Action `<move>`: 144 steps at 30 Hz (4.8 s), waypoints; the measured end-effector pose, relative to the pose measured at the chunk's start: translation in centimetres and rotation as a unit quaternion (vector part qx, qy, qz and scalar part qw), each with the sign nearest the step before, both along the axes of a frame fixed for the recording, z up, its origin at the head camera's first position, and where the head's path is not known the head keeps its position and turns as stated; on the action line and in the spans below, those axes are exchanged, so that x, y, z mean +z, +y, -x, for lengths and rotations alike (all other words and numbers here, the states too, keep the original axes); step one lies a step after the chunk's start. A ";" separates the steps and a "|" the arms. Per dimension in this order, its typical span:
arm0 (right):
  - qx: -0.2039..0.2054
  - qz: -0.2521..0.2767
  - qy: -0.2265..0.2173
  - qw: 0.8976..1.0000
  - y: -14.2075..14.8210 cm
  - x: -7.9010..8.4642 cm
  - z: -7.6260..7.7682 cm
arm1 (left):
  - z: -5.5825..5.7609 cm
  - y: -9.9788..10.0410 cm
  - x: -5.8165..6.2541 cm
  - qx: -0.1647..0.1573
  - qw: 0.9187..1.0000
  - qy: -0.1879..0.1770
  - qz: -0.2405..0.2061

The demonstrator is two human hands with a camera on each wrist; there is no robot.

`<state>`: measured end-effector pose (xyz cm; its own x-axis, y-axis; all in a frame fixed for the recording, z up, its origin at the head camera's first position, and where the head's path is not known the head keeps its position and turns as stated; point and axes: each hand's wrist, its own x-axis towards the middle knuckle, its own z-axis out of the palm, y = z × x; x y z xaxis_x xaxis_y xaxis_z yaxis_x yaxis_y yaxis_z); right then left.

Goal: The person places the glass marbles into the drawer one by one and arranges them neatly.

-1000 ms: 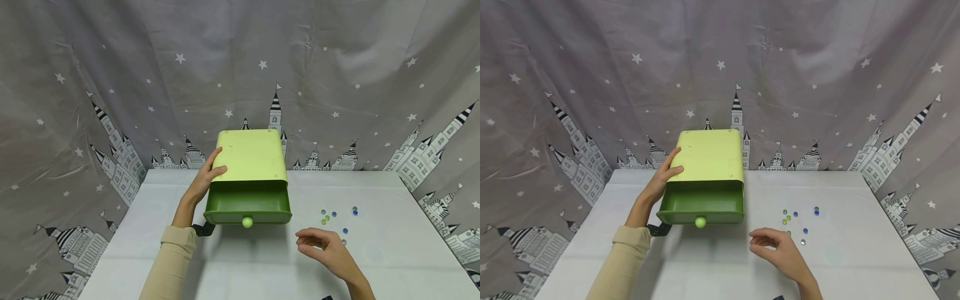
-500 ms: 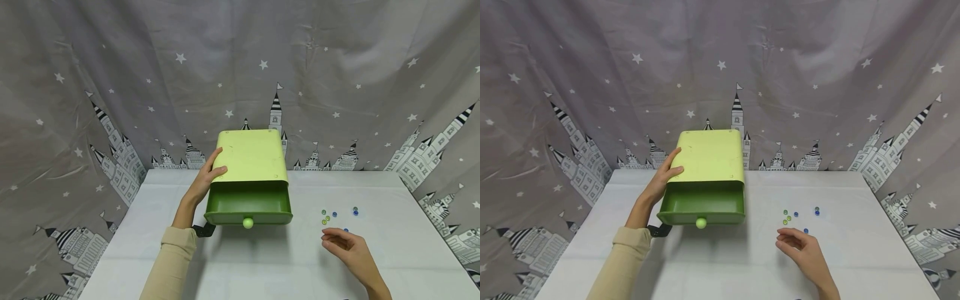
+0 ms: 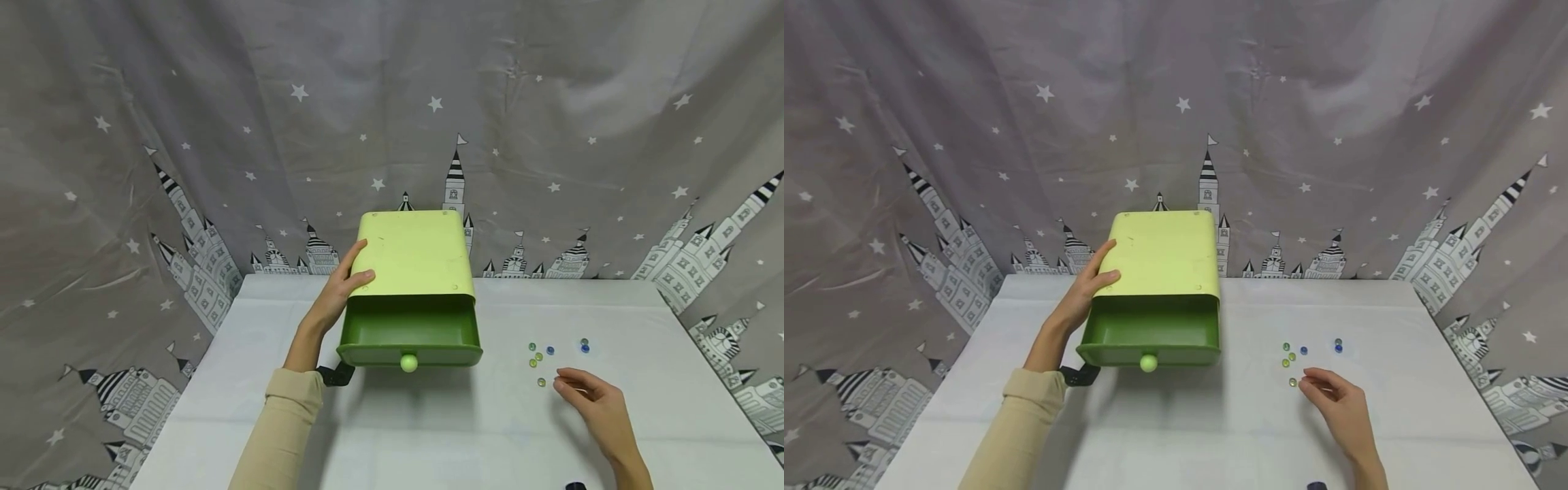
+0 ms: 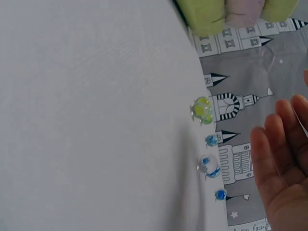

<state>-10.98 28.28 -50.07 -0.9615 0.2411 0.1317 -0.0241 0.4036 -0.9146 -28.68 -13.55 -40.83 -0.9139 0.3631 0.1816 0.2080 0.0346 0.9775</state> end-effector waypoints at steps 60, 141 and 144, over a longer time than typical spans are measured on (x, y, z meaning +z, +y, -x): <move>-0.089 -0.196 -0.053 0.975 2.2 -4.7 2.8 | -0.2 0.3 -0.2 0.013 1.000 0.002 -0.016; 0.056 0.079 0.277 0.956 -11.1 6.6 -0.6 | -0.2 0.5 -0.6 0.027 0.999 0.004 -0.027; 0.077 0.103 0.304 0.944 -12.2 7.6 -0.7 | -0.3 0.5 -0.6 0.028 0.999 0.004 -0.025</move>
